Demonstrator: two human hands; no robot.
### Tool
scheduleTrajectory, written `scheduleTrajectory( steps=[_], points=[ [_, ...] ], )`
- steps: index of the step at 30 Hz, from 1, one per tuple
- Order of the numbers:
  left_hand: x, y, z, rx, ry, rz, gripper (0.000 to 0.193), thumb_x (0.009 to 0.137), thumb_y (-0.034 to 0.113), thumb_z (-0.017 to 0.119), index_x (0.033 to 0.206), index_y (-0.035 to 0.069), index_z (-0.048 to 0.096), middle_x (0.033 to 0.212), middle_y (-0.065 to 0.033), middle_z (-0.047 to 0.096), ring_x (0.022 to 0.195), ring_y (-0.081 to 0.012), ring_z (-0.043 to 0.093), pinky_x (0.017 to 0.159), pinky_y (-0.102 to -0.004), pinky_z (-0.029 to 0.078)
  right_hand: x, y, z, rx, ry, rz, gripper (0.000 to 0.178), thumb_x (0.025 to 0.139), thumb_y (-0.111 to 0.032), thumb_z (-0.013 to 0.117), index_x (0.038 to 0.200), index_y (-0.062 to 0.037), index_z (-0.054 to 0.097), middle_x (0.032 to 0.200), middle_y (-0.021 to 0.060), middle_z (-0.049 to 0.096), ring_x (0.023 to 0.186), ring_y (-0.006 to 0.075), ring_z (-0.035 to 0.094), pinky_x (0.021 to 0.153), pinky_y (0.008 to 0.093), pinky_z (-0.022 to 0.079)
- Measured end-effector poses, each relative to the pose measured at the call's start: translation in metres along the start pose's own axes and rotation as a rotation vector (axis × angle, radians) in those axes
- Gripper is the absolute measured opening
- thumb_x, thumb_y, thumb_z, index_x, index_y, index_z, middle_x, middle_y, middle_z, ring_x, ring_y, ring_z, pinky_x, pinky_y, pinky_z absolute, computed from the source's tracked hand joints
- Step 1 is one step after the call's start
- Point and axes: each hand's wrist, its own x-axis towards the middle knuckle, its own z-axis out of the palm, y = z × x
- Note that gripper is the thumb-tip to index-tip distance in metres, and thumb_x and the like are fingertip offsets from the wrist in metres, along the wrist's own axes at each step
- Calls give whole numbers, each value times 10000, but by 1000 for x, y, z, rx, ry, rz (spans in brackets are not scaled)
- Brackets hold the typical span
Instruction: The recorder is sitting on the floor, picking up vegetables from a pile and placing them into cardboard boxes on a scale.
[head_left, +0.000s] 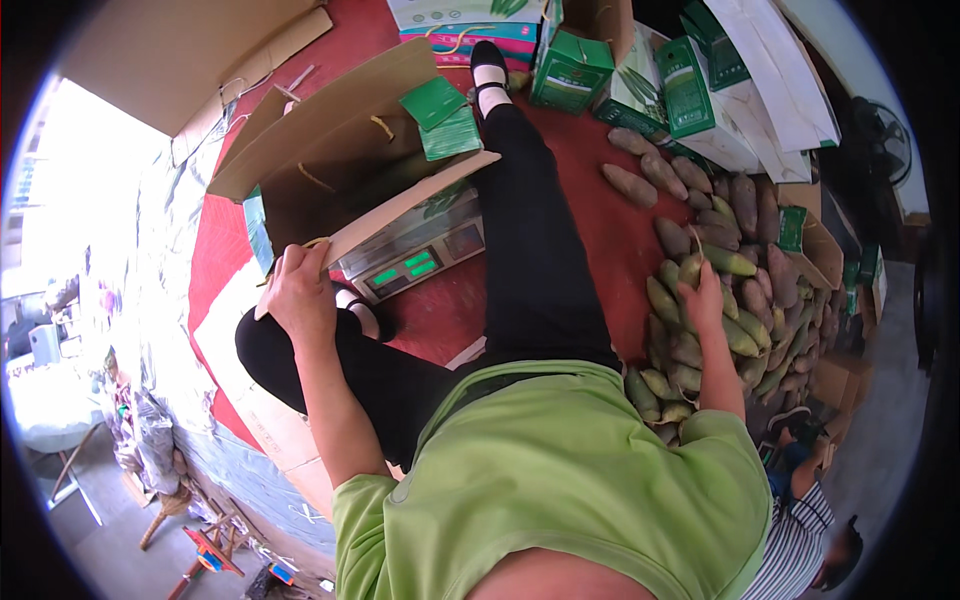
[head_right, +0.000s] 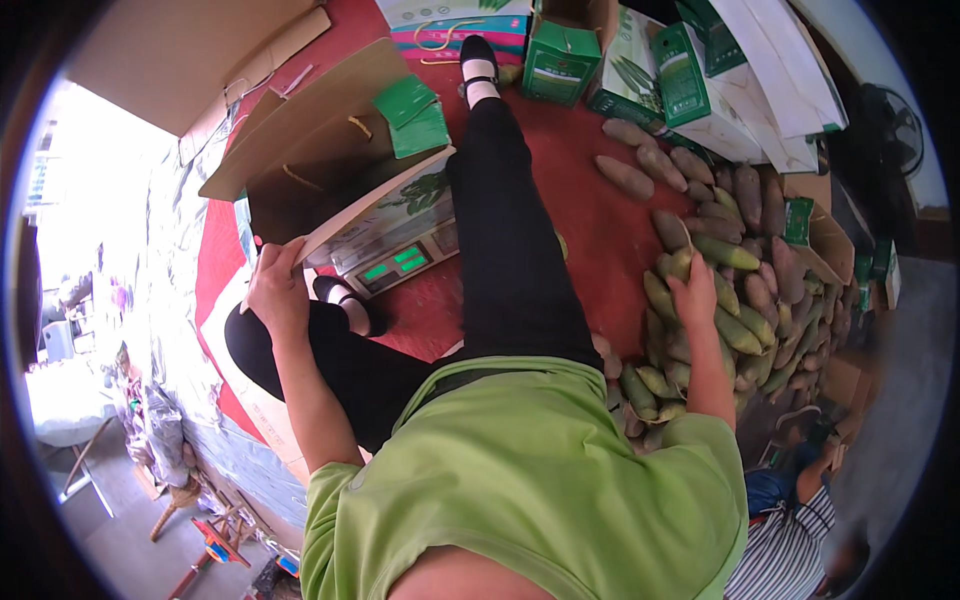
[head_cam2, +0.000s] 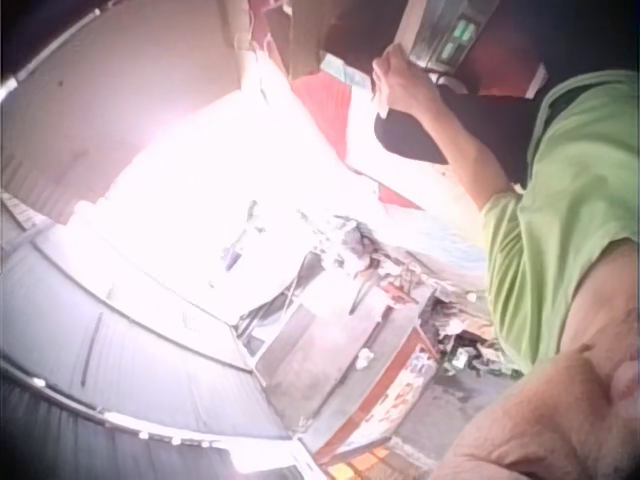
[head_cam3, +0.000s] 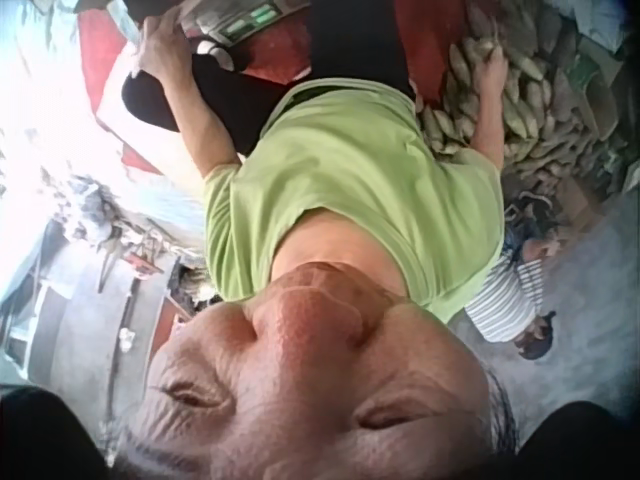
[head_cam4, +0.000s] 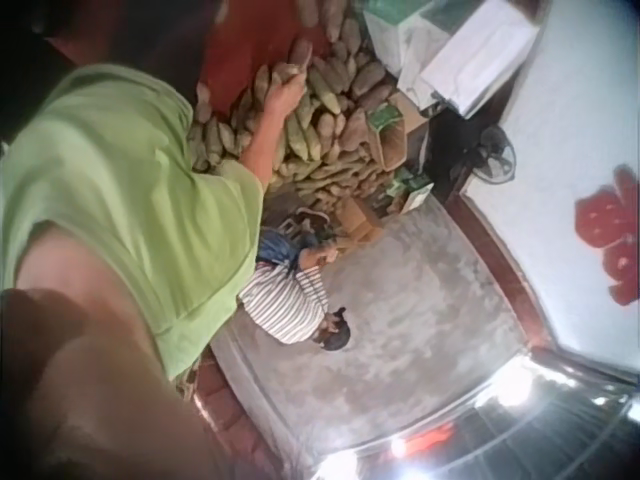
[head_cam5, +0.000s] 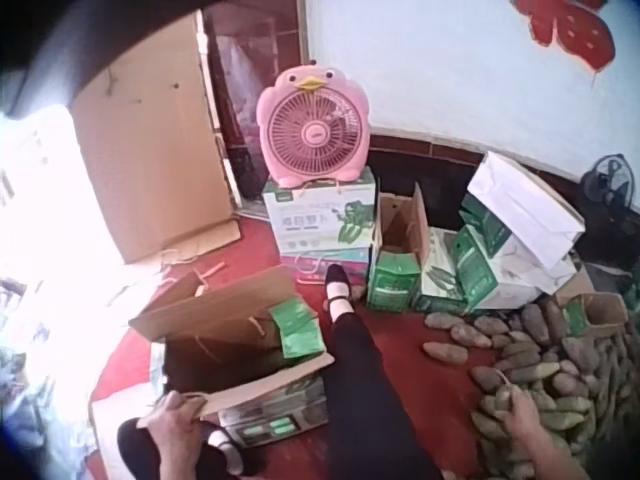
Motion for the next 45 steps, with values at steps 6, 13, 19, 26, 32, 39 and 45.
scheduleTrajectory(
  steps=[6,13,19,26,32,39,45],
  points=[
    [1,-1,-1,7,1,-3,258,707,32,637,914,161,721,808,-1,565,854,-205,608,739,-360,473,80,-166,-72,713,26,-243,586,765,-19,715,1293,-25,461,1192,109,577,1121,207,551,934,332,458],
    [1,-2,-3,21,-14,1,243,723,47,627,917,164,715,813,-3,560,867,-206,604,742,-363,470,98,-337,-104,1298,-38,-671,560,748,27,739,1246,-49,495,1162,67,581,1069,170,579,953,337,478],
    [1,-5,5,-45,2,19,281,704,18,597,908,169,720,786,-36,567,808,-256,615,686,-377,485,69,-433,-56,1245,-294,-687,605,734,-142,795,1252,-28,503,1176,71,569,1060,158,561,916,308,466],
    [0,-4,-1,14,-75,-17,264,781,45,605,996,153,714,863,-40,600,818,-274,627,659,-392,485,84,-332,7,1043,21,-394,357,789,-128,714,1114,-20,614,1120,76,621,1036,164,589,853,318,476],
    [2,-6,5,61,-77,20,211,817,129,643,1013,177,704,865,-29,576,796,-259,629,600,-394,476,50,-148,68,638,-4,-9,242,806,-110,681,1030,-29,635,1014,120,674,977,233,641,864,332,491],
    [0,-15,10,154,-76,25,190,877,194,607,1042,218,699,957,-27,612,876,-251,644,628,-385,485,-46,21,87,95,-163,324,284,741,-159,681,1012,-74,685,1018,158,661,996,331,614,877,400,486],
    [0,-8,8,137,-134,-38,191,892,192,594,1055,198,694,1011,-38,625,942,-267,644,668,-379,496,-88,99,25,-346,210,451,307,743,-51,601,1035,-144,621,1084,84,584,1065,317,529,838,436,491]
  ],
)
